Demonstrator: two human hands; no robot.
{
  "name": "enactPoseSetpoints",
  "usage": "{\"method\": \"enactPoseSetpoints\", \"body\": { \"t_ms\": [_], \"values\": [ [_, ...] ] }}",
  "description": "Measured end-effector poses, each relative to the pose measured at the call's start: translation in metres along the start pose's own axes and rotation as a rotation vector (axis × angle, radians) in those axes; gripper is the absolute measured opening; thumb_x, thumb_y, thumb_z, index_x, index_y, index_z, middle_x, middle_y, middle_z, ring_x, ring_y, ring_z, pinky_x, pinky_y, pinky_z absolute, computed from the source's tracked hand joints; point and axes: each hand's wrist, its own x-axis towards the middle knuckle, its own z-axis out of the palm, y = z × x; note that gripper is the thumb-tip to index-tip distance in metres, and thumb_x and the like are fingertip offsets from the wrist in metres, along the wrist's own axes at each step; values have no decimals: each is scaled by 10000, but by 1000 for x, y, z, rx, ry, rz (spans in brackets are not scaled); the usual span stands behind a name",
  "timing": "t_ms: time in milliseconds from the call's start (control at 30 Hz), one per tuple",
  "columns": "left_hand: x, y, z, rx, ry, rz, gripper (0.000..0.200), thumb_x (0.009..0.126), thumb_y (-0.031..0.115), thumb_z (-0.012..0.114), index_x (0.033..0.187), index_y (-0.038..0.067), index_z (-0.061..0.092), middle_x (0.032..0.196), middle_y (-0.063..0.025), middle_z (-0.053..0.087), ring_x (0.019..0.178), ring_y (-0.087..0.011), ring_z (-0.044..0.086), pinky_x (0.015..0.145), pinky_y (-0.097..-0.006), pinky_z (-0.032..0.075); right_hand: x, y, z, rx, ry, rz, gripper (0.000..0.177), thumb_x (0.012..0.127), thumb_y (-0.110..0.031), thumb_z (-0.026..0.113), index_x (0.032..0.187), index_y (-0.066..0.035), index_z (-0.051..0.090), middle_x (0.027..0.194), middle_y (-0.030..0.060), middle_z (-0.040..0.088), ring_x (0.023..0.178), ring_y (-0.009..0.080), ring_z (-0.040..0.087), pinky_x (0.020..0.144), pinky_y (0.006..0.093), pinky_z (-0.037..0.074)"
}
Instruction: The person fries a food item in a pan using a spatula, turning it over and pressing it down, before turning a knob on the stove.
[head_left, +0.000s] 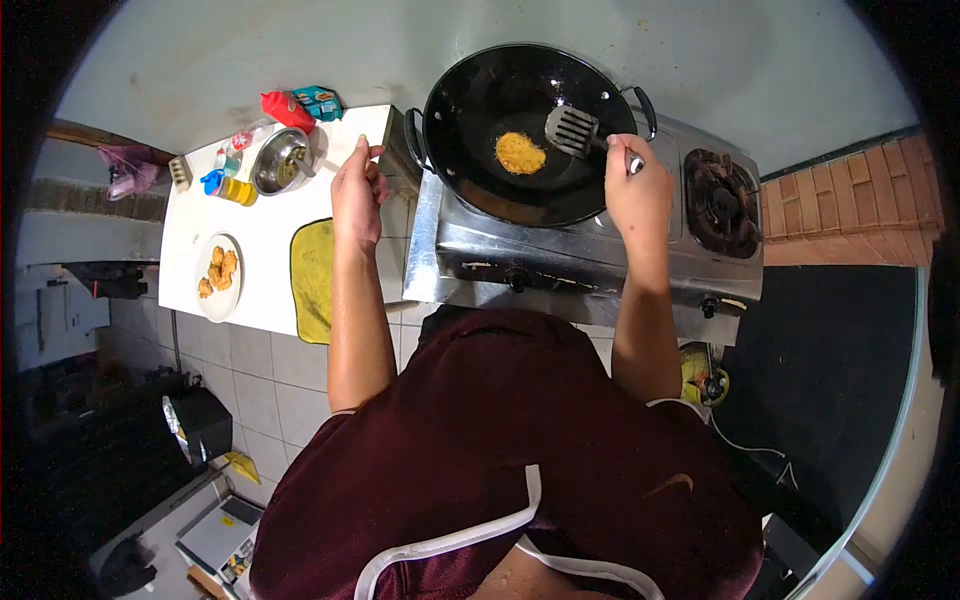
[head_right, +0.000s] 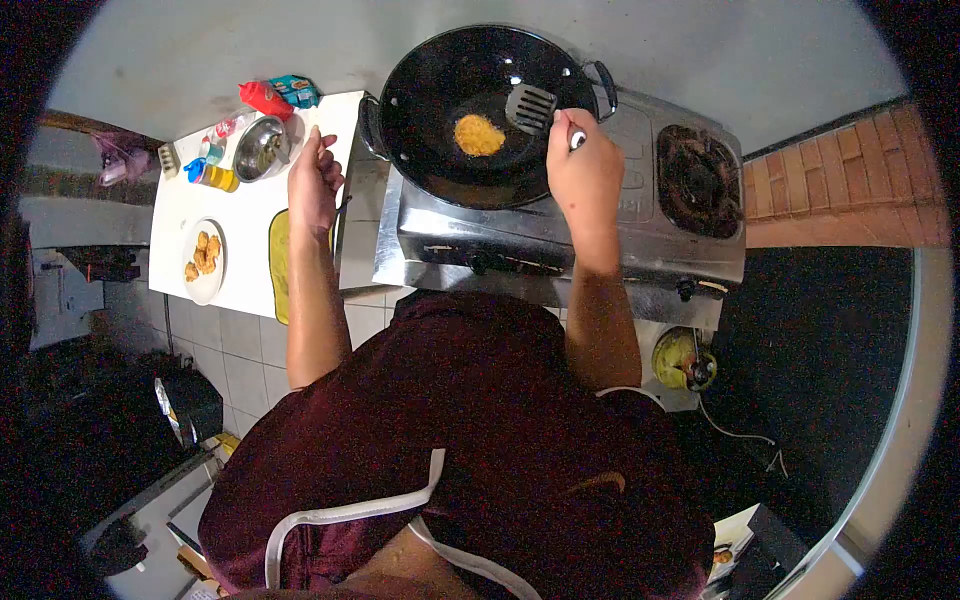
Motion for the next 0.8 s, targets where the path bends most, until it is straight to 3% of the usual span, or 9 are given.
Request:
{"method": "enactPoseSetpoints", "body": {
  "t_ms": [167, 233, 467, 567, 800],
  "values": [
    [1, -2, -3, 2, -21, 6, 368, 913, 361, 574, 923, -7, 594, 595, 55, 348, 493, -67, 326, 457, -222, 236, 9, 6, -1, -5, -59, 95, 262, 872, -304, 560, 881, -65, 666, 796, 182, 657, 781, 381, 633, 690, 420, 489],
    [1, -3, -3, -1, -21, -5, 366, 913, 359, 574, 921, -6, 594, 595, 54, 351, 494, -65, 328, 456, -221, 237, 11, 7, 0, -5, -176, 209, 285, 872, -326, 551, 884, -67, 669, 808, 184, 658, 812, 381, 630, 718, 423, 481],
    [-1, -2, -2, 7, -17, 2, 361, 914, 357, 575, 924, -3, 595, 595, 56, 354, 498, -57, 335, 452, -216, 248, 5, 8, 4, 101, -170, 309, 293, 872, -332, 552, 888, -66, 675, 821, 179, 664, 826, 358, 640, 731, 398, 479],
    [-2, 0, -2, 35, -11, -11, 365, 922, 355, 561, 996, -2, 547, 619, 79, 282, 533, -43, 272, 474, -209, 207, 2, 6, 2, 150, -132, 297, 287, 870, -327, 562, 885, -65, 679, 792, 171, 666, 798, 343, 646, 719, 376, 480],
    [-1, 2, -4, 3, -16, -2, 353, 916, 353, 570, 978, 6, 546, 615, 80, 294, 529, -43, 283, 475, -206, 206, 1, -16, -9, 286, -144, 293, 256, 872, -295, 584, 872, -59, 682, 625, 102, 633, 625, 215, 646, 636, 327, 474]
  ]
}}
